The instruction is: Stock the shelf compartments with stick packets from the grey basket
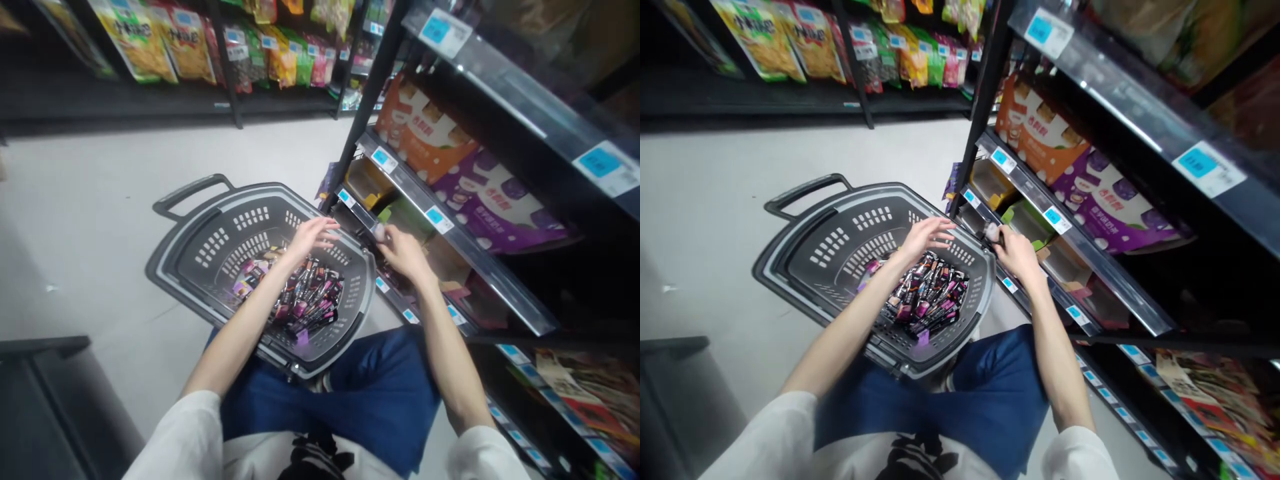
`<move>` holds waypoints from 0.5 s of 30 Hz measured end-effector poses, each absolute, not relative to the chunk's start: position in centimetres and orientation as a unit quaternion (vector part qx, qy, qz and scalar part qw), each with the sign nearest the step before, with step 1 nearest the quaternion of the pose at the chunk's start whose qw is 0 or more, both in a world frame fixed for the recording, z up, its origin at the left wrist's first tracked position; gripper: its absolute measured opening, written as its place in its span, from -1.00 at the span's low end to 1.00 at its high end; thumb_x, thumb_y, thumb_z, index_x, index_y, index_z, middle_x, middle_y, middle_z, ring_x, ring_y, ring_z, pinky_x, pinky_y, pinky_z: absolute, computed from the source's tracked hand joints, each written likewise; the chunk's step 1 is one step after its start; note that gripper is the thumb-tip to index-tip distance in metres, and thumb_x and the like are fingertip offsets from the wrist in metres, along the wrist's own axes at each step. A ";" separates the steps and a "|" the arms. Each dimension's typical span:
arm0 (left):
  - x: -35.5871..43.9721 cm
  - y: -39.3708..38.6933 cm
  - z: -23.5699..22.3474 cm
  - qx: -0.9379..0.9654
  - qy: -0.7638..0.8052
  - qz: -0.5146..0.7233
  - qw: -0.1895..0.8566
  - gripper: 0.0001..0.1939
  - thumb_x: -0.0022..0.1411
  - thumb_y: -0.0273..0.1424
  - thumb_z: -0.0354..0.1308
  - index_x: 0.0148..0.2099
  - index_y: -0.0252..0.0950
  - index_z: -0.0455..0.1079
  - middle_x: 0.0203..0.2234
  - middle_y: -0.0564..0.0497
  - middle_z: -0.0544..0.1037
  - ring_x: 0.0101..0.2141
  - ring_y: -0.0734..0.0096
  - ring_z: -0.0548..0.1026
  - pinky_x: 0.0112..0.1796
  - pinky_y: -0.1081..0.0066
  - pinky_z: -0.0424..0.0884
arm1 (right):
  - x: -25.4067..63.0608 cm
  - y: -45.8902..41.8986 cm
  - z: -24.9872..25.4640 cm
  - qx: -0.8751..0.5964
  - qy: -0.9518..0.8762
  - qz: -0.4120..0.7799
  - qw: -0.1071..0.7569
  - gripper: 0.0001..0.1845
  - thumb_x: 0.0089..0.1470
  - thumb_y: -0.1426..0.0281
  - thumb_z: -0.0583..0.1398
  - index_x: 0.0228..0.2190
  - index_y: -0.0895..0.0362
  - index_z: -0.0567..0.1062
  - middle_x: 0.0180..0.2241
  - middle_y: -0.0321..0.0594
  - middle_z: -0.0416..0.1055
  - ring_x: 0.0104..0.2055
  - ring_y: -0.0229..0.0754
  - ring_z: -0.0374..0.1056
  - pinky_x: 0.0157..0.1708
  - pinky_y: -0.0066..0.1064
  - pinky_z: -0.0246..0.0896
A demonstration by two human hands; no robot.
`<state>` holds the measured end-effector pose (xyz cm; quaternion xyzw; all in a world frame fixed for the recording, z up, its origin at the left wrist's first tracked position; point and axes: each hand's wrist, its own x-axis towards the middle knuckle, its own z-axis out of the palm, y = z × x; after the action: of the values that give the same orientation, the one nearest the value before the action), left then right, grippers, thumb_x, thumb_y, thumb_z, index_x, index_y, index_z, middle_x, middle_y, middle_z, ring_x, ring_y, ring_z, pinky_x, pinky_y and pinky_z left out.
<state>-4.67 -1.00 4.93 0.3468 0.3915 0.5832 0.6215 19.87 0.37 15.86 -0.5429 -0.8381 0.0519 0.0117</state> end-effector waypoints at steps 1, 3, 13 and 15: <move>-4.7 -0.9 4.8 0.346 0.411 0.577 0.615 -0.54 0.22 -0.04 0.25 -0.08 -0.35 0.50 -0.03 -0.26 0.63 -0.29 0.29 0.65 -0.36 0.36 0.60 | 21.2 1.1 16.1 -0.541 -0.839 0.056 -0.013 -0.74 0.23 0.39 0.17 -0.05 0.14 0.43 -0.18 0.00 0.55 -0.16 0.05 0.46 -0.20 -0.29 0.21; -4.8 -0.8 4.6 0.343 0.441 0.568 0.605 -0.61 0.26 -0.10 0.23 -0.12 -0.36 0.51 -0.09 -0.25 0.65 -0.34 0.34 0.63 -0.40 0.41 0.57 | 24.2 2.5 16.0 -0.531 -0.843 0.071 -0.050 -0.78 0.23 0.42 0.15 -0.07 0.14 0.41 -0.22 -0.02 0.55 -0.19 0.00 0.46 -0.23 -0.33 0.18; -4.3 -1.2 3.7 0.471 0.513 0.520 0.495 -0.72 0.25 -0.20 0.16 -0.20 -0.28 0.57 -0.26 -0.11 0.67 -0.33 0.25 0.64 -0.41 0.41 0.54 | 31.7 1.6 2.2 -0.509 -0.837 0.177 -0.099 -0.64 0.22 0.55 0.04 0.03 0.23 0.42 -0.01 0.04 0.49 0.01 -0.10 0.39 0.05 -0.34 0.22; -4.4 -1.2 3.2 0.492 0.527 0.511 0.468 -0.72 0.26 -0.19 0.15 -0.19 -0.25 0.59 -0.31 -0.07 0.68 -0.33 0.21 0.65 -0.40 0.38 0.55 | 30.9 2.0 -0.5 -0.501 -0.848 0.158 -0.072 -0.52 0.25 0.56 0.00 0.18 0.25 0.33 0.17 0.07 0.39 0.16 -0.09 0.31 0.18 -0.30 0.17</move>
<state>-4.41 -1.19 3.18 0.4919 0.5272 0.5109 0.4680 30.87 2.04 -0.52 -0.5009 -0.8479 0.1580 -0.0721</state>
